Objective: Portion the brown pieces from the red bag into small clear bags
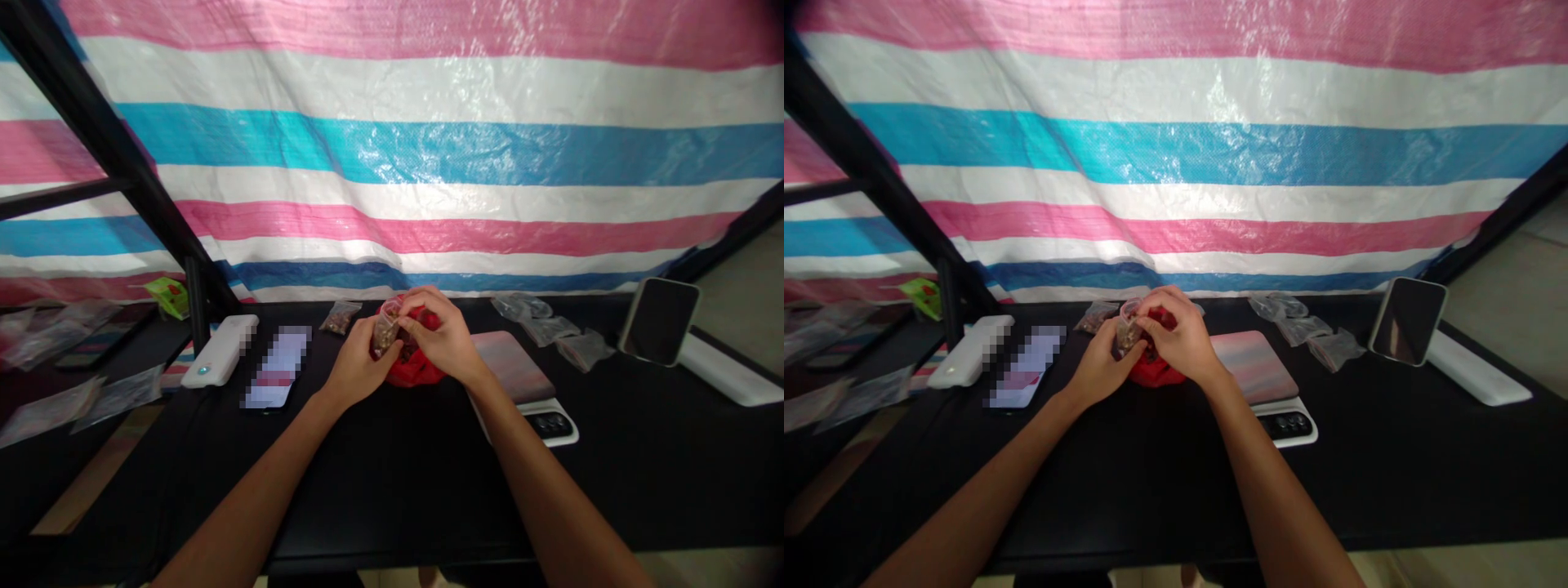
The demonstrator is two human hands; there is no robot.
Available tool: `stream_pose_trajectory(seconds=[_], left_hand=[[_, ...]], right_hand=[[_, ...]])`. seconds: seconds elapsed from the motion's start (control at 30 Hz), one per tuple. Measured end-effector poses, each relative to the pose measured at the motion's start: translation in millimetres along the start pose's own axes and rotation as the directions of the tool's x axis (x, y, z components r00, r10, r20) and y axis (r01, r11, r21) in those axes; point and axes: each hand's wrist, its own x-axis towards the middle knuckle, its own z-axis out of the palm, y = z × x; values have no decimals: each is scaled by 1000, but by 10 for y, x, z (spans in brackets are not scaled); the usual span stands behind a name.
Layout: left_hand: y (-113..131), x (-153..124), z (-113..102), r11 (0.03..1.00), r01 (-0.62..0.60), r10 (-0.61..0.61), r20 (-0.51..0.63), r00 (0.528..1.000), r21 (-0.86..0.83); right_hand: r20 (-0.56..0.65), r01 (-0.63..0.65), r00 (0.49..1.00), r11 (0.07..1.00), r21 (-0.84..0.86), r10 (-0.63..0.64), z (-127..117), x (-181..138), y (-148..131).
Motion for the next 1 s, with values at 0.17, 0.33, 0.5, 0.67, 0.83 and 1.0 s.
stream_pose_trajectory(seconds=[0.17,0.33,0.5,0.67,0.83,1.0], left_hand=[[-49,-5,3,994,-89,90,-4,996,68],[-96,7,-54,985,-119,117,17,993,124],[-180,11,-84,975,-64,60,22,998,213],[-269,24,-80,969,-16,18,-5,1000,246],[-359,52,-111,971,1,23,-100,995,239],[-362,54,-135,977,15,6,-100,995,214]], right_hand=[[152,-204,973,955,217,173,128,-45,135],[50,-204,979,937,283,198,151,-11,165],[-73,-133,988,990,40,136,-292,14,-91],[-20,-145,989,908,-393,149,-1068,-305,-165],[194,-150,917,752,-642,349,-1489,-591,16],[279,-262,863,846,-465,421,-1612,-527,159]])
